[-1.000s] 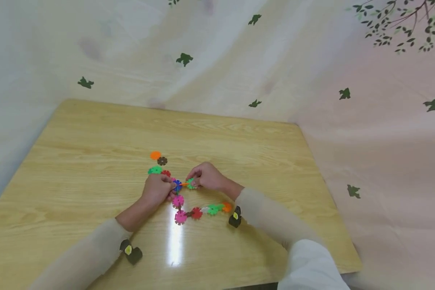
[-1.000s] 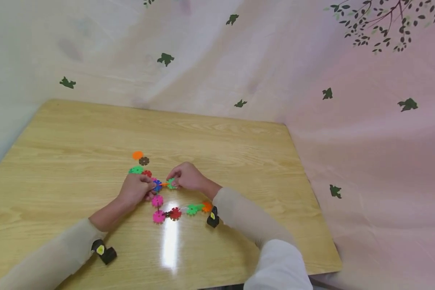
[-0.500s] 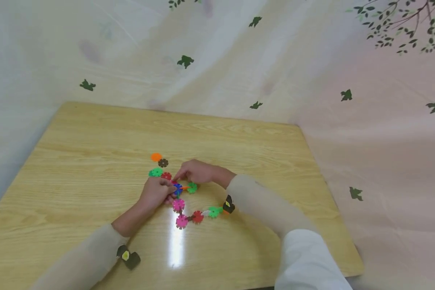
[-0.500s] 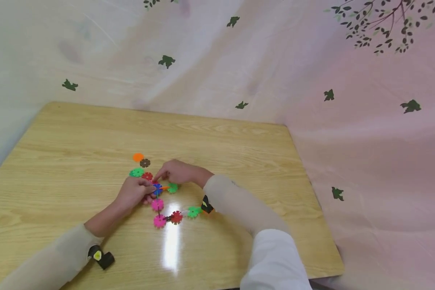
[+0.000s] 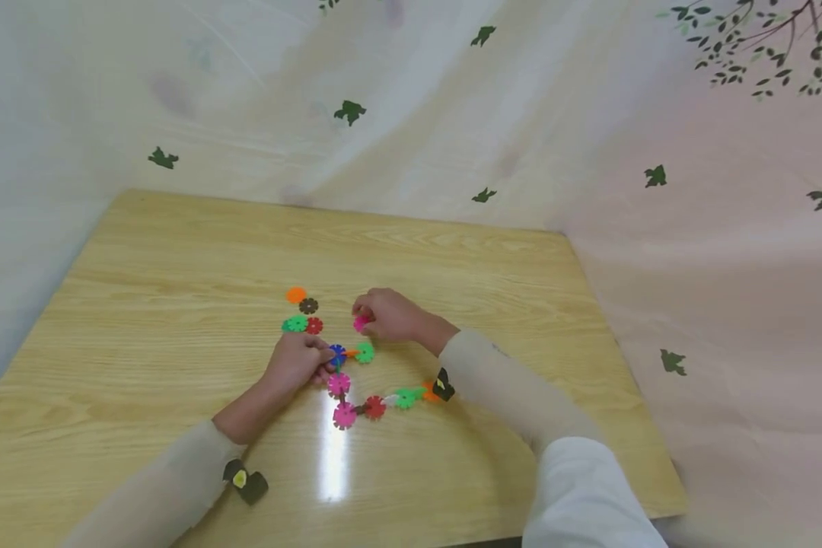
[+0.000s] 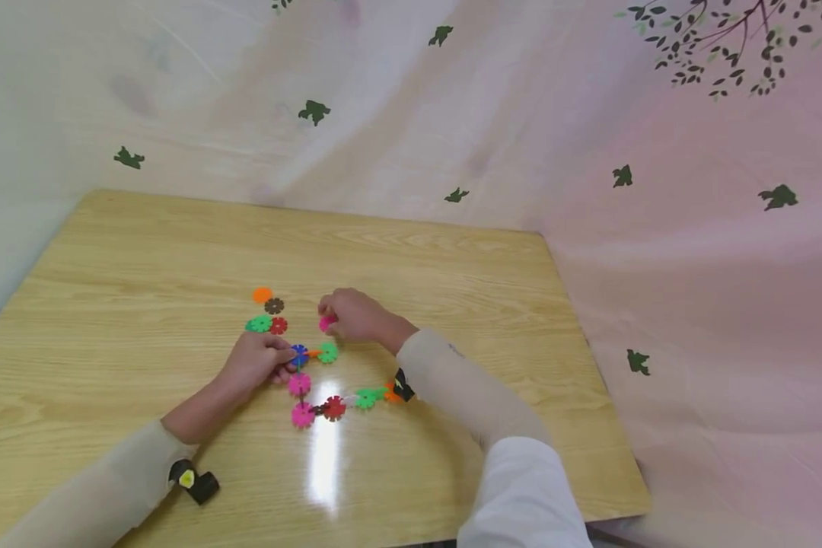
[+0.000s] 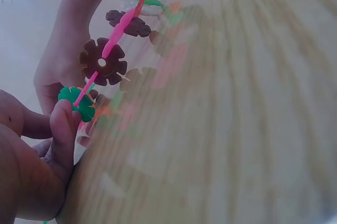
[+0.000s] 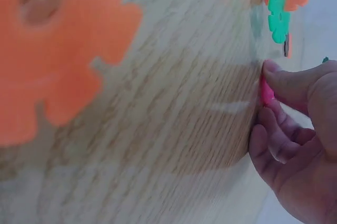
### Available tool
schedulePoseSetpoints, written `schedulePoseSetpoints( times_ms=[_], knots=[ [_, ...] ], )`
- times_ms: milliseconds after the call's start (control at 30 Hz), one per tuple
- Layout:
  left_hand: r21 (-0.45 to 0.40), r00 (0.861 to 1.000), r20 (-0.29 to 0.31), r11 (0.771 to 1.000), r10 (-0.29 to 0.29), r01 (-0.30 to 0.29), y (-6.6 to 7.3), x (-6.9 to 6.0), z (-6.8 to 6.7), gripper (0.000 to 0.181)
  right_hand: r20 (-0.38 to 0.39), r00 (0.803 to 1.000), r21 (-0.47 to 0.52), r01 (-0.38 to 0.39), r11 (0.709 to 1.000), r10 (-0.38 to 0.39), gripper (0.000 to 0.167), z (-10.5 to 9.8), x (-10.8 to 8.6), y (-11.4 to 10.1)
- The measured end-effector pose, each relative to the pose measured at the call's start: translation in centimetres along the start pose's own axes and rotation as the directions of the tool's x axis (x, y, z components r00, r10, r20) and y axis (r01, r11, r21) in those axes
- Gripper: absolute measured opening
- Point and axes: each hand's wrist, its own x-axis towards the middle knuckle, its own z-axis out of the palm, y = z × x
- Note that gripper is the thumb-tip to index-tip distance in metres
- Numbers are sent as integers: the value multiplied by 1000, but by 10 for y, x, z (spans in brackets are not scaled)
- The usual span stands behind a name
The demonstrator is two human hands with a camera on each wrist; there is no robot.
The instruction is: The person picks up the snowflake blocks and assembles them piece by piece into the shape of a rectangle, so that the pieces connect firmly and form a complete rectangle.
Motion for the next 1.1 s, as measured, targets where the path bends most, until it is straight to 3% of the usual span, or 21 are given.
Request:
schedulePoseSetpoints(
  times_ms=[100,267,500,667,1100],
  knots=[
    [-3,1000,3,1000,-1,1,0,0,-1,15,-9,999,66,-42,997,43,23,1,-2,3],
    [-15,1000,14,1000,0,0,0,1,0,16,-35,997,203,-63,977,71,2,3,-22,12],
    [-12,1000,8,1000,-1,2,1,1,-1,16,-71,996,263,-32,964,52,4,12,-53,13],
    [2,1000,7,1000,3,-3,2,1,-3,15,-112,992,221,-28,975,54,3,16,-59,6],
    [0,999,11,999,33,-33,-1,1,-3,15,-177,981,47,90,995,-80,4,20,-62,-1]
  ],
)
